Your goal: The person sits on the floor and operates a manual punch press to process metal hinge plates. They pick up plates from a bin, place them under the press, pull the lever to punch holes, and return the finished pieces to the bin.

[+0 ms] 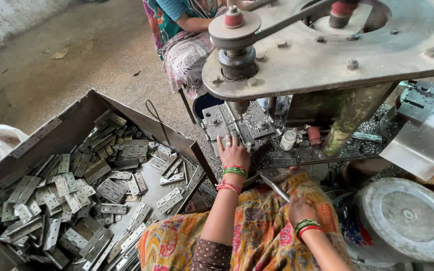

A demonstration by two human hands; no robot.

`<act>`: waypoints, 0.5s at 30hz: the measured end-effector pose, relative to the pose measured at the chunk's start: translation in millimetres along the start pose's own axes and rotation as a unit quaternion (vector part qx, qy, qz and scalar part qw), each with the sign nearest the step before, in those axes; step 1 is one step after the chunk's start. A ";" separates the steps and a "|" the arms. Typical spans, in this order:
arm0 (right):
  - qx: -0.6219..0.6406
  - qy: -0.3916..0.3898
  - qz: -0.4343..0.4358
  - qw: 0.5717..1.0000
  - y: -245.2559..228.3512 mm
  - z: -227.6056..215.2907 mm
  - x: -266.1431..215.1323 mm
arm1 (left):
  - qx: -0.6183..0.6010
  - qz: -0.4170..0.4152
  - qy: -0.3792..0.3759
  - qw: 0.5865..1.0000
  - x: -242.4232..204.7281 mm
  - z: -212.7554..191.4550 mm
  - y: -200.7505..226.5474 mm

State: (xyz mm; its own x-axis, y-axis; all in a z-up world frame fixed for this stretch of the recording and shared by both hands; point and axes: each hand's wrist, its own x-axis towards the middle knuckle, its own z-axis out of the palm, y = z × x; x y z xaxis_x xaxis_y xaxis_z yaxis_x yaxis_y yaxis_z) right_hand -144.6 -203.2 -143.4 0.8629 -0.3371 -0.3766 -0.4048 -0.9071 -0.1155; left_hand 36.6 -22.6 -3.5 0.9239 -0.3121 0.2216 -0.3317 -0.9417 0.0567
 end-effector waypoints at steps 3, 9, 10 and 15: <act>0.000 0.063 -0.053 0.997 15.8 24.9 -4.6 | 0.003 -0.002 0.000 1.000 -12.3 1.1 2.8; -0.018 0.144 -0.070 0.987 -10.3 -39.0 -4.9 | 0.032 -0.004 -0.128 0.991 11.9 -12.9 3.6; -0.013 0.154 -0.068 0.986 -19.0 -54.6 -5.0 | 0.029 -0.010 -0.107 0.994 14.9 -11.5 3.7; 0.058 0.054 0.035 0.996 -34.8 -79.7 -21.3 | 0.029 -0.013 -0.097 0.995 32.1 -1.6 -3.3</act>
State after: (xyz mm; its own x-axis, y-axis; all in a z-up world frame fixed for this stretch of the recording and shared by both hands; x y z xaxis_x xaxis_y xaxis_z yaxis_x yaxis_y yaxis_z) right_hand -124.8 -184.5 -58.0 0.8559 -0.4300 -0.2872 -0.4926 -0.8470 -0.2000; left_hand 67.0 -29.3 5.0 0.9533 -0.3008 0.0284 -0.3009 -0.9536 0.0017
